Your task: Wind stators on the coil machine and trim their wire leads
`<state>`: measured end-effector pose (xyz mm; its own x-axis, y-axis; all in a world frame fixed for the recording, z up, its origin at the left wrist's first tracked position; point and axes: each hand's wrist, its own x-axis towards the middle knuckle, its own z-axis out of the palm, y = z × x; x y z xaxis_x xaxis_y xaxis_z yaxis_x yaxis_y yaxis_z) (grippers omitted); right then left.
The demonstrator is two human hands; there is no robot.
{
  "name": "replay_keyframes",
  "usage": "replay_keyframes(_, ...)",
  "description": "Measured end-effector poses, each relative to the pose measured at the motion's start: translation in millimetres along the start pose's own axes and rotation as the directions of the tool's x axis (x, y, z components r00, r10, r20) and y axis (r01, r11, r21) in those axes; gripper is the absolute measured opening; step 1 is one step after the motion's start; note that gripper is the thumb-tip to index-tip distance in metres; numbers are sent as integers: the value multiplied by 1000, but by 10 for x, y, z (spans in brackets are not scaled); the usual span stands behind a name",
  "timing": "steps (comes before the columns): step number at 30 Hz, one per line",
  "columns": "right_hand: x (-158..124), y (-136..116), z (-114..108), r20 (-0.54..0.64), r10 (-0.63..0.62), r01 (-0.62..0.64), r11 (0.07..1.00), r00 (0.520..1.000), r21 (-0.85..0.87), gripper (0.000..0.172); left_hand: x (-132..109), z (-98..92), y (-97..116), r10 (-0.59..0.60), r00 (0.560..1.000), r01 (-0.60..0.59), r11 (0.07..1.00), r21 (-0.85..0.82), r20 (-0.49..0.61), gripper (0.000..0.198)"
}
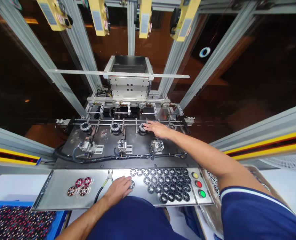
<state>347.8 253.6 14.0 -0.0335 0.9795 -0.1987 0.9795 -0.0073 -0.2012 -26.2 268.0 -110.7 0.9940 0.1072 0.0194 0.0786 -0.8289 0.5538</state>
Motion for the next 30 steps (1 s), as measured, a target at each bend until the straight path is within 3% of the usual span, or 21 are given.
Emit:
replay_keyframes(4,14,-93,-103,-80,23,-19,999,997,44,62,7,-236,99,-71,991,65,996,-58,-112,12)
replay_keyframes(7,-25,-307,-280,-228,35,-13,995,973,98,50,-62,-648,247,-195,952,172,978,-116,-236,23)
replay_keyframes(9,-107,-604,-389,-342,10,36,991,939,128,44,-133,-980,380,-252,921,215,965,-152,-298,27)
replay_keyframes(12,-339,-1248,-424,-466,-169,277,945,868,174,45,-239,-1389,595,-244,898,177,962,-207,-365,27)
replay_keyframes(14,-527,-1678,-347,-605,-325,561,789,726,250,51,-294,-1530,715,-199,879,80,957,-278,-433,25)
replay_keyframes(16,-682,-1997,-233,-676,-325,638,718,661,278,53,-339,-1571,799,-199,837,-5,929,-371,-510,23)
replay_keyframes(17,-736,-2102,-177,-691,-312,642,711,652,286,53,-360,-1568,827,-221,816,-22,912,-410,-534,23)
replay_keyframes(19,-794,-2218,-85,-704,-285,631,719,651,292,54,-398,-1542,867,-268,794,-17,888,-459,-546,21)
replay_keyframes(24,-798,-2304,80,-702,-209,584,734,681,347,44,-429,-1464,955,-334,801,26,849,-528,-497,25)
replay_keyframes(27,-809,-2379,170,-730,-80,542,725,679,425,41,-376,-1418,1032,-447,784,-10,685,-728,-431,34)
replay_keyframes(30,-844,-2420,167,-755,-2,531,712,656,460,44,-330,-1401,1083,-548,754,-14,538,-843,-363,28)
